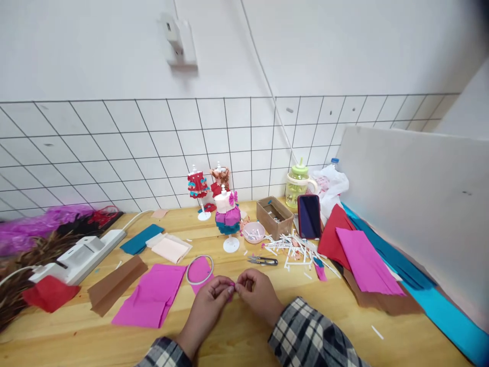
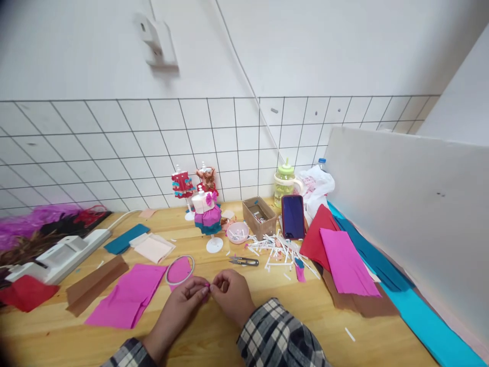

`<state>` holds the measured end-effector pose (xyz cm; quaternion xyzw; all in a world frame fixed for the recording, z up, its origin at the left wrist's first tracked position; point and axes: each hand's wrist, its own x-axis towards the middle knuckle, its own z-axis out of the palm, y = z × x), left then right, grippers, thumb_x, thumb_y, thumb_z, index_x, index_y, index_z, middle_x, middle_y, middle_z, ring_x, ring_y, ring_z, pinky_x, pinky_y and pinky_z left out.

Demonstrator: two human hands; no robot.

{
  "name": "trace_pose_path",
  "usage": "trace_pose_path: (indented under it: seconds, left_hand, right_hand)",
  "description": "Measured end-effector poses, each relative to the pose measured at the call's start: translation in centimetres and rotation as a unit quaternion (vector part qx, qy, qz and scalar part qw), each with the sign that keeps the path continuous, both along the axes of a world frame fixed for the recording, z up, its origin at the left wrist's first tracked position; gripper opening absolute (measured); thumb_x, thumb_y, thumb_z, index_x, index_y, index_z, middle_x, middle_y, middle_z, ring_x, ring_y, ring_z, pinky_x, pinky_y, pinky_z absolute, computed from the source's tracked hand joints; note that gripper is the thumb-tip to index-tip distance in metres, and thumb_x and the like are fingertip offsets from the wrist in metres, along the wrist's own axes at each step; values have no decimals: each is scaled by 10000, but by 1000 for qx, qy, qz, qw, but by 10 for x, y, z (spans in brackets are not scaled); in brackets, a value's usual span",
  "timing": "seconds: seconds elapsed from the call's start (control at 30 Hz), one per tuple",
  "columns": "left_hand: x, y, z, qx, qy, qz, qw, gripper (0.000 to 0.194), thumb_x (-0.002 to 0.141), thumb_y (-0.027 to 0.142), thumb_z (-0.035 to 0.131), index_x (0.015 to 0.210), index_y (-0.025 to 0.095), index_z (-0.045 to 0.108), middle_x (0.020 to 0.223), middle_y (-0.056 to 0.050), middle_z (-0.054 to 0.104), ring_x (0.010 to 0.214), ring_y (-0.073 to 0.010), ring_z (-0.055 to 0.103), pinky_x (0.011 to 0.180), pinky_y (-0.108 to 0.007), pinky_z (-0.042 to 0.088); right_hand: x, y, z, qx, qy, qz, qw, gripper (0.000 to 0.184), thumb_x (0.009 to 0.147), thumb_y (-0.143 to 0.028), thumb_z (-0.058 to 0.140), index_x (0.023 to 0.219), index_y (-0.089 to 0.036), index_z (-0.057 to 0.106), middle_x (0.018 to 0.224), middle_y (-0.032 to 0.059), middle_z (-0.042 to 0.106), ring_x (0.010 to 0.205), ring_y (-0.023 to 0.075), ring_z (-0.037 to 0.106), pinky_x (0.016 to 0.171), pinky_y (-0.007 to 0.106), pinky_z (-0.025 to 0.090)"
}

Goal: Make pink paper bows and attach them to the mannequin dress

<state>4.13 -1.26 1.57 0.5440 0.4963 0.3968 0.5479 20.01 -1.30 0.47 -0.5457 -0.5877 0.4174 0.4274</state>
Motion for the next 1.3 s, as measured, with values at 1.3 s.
trace_pose_path:
  seconds: [1.3]
  left_hand:
    - [-2,-3,9,4,-22,57,998,267,675,387,747,780,148,689,757,-44,709,726,-174,633,717,-274,492]
  right_hand:
    - [5,-7,3,35,-18,28,999,158,797,-280,591,915,-181,629,766,-4,635,616,111,505,587,230,401]
